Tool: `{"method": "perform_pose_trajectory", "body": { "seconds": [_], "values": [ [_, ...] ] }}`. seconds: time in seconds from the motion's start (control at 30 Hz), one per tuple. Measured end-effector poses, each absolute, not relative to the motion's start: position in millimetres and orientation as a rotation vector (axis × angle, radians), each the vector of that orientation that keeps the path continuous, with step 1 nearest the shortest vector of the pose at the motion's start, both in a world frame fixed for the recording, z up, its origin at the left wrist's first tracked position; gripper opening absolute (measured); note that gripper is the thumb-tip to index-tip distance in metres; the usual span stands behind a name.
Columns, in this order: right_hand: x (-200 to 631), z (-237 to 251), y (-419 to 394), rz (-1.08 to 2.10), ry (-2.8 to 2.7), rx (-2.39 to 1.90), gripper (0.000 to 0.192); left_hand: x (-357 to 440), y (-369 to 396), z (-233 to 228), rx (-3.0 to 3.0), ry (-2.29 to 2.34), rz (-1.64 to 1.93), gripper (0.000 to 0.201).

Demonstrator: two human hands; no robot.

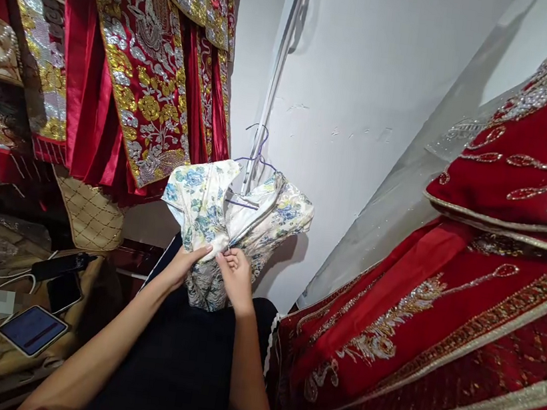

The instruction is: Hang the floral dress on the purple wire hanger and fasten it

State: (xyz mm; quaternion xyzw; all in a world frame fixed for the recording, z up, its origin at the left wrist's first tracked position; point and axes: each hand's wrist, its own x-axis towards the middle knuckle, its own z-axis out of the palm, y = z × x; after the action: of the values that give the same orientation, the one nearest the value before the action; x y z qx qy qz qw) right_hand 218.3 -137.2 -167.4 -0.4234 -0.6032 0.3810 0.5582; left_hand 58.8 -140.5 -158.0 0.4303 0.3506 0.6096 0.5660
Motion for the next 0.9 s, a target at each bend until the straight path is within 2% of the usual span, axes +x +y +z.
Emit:
{"method": "perform_pose_trajectory", "body": {
  "seconds": [0.2,0.3,0.37,0.47,0.53,0.67,0.9],
  "values": [
    [216,-157,-138,0.818,-1.432,-0.96,0.033,66,-145,-154,1.021,0.807,1.465,0.066],
    [226,-151,-142,0.722,-1.379,-0.988,0.032,66,-143,-161,1.041,0.867,1.499,0.058],
    [231,-152,-146,0.675,-1.332,-1.007,0.031,62,-143,-168,1.072,1.026,1.651,0.052],
    [229,-154,-150,0.689,-1.336,-1.012,0.032,57,-149,-179,1.18,1.38,1.953,0.054],
    [224,-155,-153,0.721,-1.366,-1.001,0.032,58,-156,-183,1.364,1.465,2.024,0.054],
    [210,-152,-160,0.809,-1.413,-0.964,0.026,77,-167,-186,1.72,1.2,1.836,0.042],
    [214,-138,-166,0.874,-1.624,-0.914,0.024,90,-166,-178,1.716,1.094,1.727,0.019]
  ]
}}
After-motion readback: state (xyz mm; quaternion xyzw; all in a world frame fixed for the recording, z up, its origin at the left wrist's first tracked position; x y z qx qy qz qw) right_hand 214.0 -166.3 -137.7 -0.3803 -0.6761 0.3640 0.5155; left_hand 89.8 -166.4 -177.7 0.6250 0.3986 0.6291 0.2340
